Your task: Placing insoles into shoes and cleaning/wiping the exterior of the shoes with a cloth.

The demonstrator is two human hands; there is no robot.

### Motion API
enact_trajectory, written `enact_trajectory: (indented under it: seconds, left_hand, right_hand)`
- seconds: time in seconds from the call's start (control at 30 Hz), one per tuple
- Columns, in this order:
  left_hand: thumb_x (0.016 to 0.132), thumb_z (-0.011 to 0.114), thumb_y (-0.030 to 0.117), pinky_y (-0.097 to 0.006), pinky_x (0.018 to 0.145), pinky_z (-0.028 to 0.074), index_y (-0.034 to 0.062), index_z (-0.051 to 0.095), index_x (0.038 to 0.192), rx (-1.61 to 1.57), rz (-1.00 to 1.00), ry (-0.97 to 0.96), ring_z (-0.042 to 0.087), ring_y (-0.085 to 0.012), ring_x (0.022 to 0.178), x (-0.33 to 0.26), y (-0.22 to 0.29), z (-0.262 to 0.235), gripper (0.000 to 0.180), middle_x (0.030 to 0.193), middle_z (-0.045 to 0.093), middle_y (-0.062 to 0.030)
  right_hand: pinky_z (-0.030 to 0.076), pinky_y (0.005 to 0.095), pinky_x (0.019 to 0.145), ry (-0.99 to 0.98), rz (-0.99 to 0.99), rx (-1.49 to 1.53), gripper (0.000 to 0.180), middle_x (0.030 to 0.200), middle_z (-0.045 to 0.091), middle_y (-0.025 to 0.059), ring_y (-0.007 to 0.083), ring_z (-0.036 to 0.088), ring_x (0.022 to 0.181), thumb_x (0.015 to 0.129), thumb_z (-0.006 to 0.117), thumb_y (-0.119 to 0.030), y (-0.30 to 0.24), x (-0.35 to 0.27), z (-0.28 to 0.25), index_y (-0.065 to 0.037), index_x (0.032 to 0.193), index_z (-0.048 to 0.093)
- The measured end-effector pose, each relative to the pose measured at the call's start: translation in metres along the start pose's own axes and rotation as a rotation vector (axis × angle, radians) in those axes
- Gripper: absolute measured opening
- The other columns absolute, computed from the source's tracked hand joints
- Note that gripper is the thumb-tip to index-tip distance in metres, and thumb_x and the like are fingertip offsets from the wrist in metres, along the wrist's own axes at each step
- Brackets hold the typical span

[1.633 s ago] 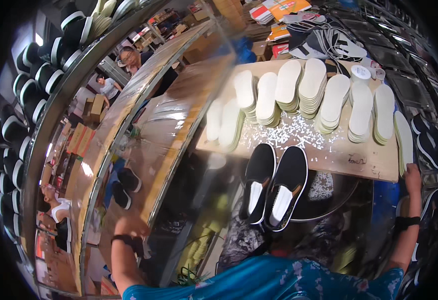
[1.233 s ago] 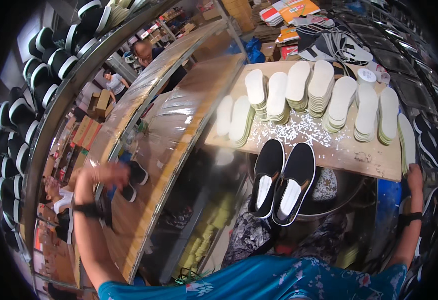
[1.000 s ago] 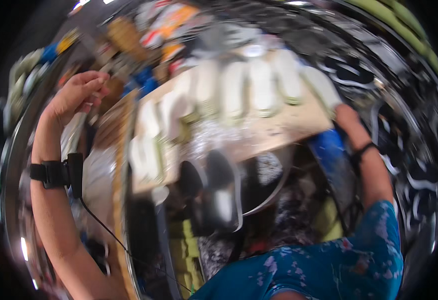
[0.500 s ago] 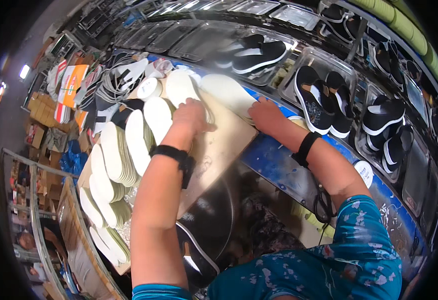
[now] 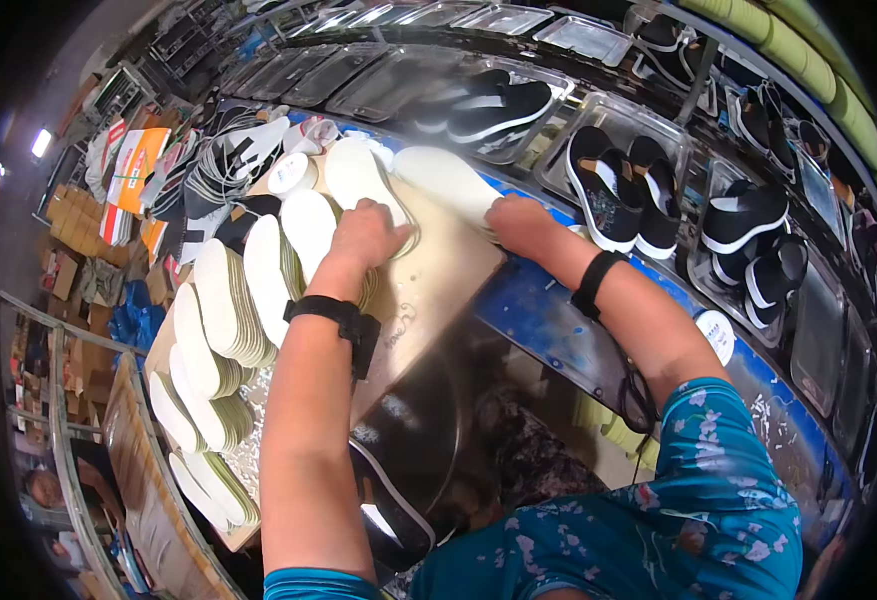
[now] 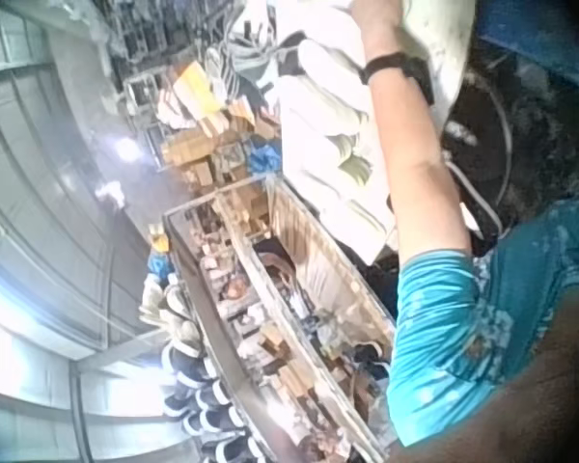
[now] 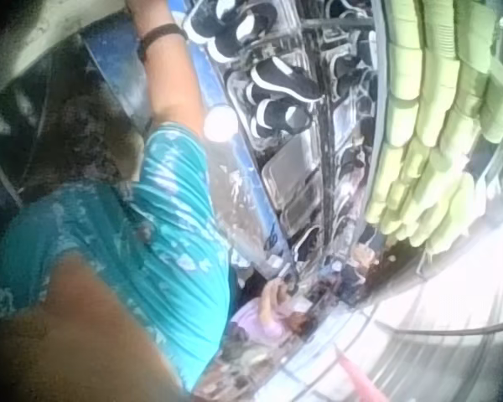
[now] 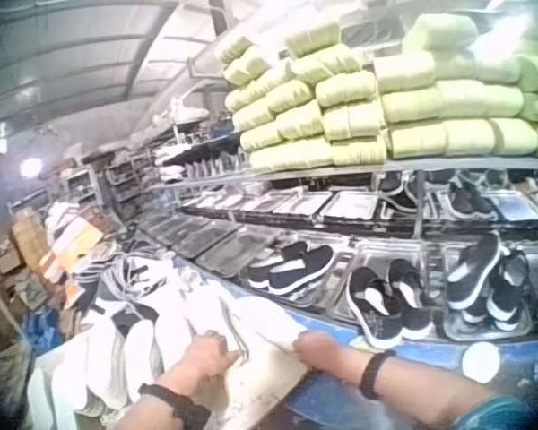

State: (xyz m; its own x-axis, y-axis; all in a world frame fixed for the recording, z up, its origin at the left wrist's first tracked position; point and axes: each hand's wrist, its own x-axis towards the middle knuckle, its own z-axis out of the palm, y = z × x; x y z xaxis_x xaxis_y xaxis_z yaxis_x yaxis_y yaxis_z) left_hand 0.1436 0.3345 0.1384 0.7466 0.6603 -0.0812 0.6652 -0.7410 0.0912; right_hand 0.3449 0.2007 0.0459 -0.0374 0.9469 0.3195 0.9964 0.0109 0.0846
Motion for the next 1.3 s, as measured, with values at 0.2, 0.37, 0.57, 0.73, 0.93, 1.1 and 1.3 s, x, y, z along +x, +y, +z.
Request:
enact_trajectory:
  seconds: [0.2, 0.37, 0.57, 0.73, 0.93, 1.1, 1.3]
  left_hand:
    - [0.079, 0.044, 0.015, -0.041, 0.087, 0.043, -0.0031, 0.052, 0.103, 0.082, 0.130, 0.145, 0.053, -0.0370, 0.098, -0.017, -0.003, 0.017, 0.031, 0.107, 0.053, -0.0242]
    - [0.085, 0.042, 0.022, -0.045, 0.075, 0.045, -0.0037, 0.056, 0.089, -0.131, -0.129, 0.548, 0.057, -0.0406, 0.084, -0.050, -0.027, -0.046, 0.029, 0.085, 0.058, -0.0270]
    - [0.090, 0.045, 0.028, -0.025, 0.055, 0.045, -0.0005, 0.059, 0.096, -0.650, -0.236, 0.683, 0.057, -0.0119, 0.067, -0.290, -0.067, -0.159, 0.033, 0.078, 0.061, -0.0047]
    - [0.086, 0.051, 0.031, -0.018, 0.038, 0.033, 0.0023, 0.056, 0.098, -0.866, -0.651, 0.589, 0.049, -0.0055, 0.052, -0.510, -0.075, -0.140, 0.032, 0.071, 0.056, 0.0000]
    - [0.087, 0.051, 0.027, -0.021, 0.038, 0.037, -0.0006, 0.058, 0.086, -0.849, -0.994, 0.565, 0.052, -0.0076, 0.050, -0.625, -0.005, -0.088, 0.029, 0.061, 0.055, -0.0005]
    - [0.082, 0.052, 0.012, -0.032, 0.048, 0.044, -0.0013, 0.057, 0.086, -0.221, -0.673, 0.420, 0.055, -0.0266, 0.055, -0.628, 0.059, -0.060, 0.015, 0.067, 0.056, -0.0147]
    - [0.079, 0.050, 0.005, -0.036, 0.052, 0.049, 0.0019, 0.053, 0.097, -0.168, -0.483, 0.102, 0.059, -0.0306, 0.069, -0.603, 0.086, -0.019, 0.018, 0.084, 0.057, -0.0158]
  right_hand:
    - [0.050, 0.0378, 0.063, -0.066, 0.051, -0.036, 0.010, 0.075, 0.062, 0.0125, 0.0284, 0.062, 0.073, 0.070, 0.054, -0.008, -0.005, -0.008, -0.012, -0.006, 0.072, 0.063]
    - [0.048, 0.0438, 0.067, 0.335, 0.394, 0.131, 0.018, 0.082, 0.062, 0.0167, 0.0340, 0.061, 0.078, 0.073, 0.047, -0.005, -0.019, -0.017, -0.102, -0.007, 0.086, 0.060]
    - [0.045, 0.0208, 0.052, 0.683, 0.462, 1.336, 0.032, 0.083, 0.062, 0.0080, 0.0123, 0.054, 0.056, 0.082, 0.051, -0.006, -0.062, -0.096, -0.206, -0.001, 0.114, 0.054]
    - [0.045, 0.0179, 0.041, 0.045, 0.592, 1.698, 0.020, 0.082, 0.063, 0.0115, 0.0090, 0.054, 0.046, 0.079, 0.051, -0.002, -0.094, -0.158, -0.225, 0.004, 0.097, 0.059]
    - [0.049, 0.0226, 0.046, -0.454, 0.491, 1.482, 0.019, 0.077, 0.064, 0.0082, 0.0126, 0.057, 0.050, 0.079, 0.051, -0.002, -0.187, -0.170, -0.263, 0.006, 0.093, 0.061]
    - [0.047, 0.0265, 0.049, -0.003, -0.516, 0.766, 0.018, 0.077, 0.061, 0.0091, 0.0198, 0.059, 0.059, 0.077, 0.057, -0.010, -0.289, -0.179, -0.286, 0.001, 0.091, 0.060]
    - [0.047, 0.0314, 0.067, 0.207, -1.121, 0.496, 0.036, 0.093, 0.058, 0.0113, 0.0239, 0.058, 0.085, 0.072, 0.052, -0.015, -0.370, -0.198, -0.268, 0.000, 0.105, 0.051]
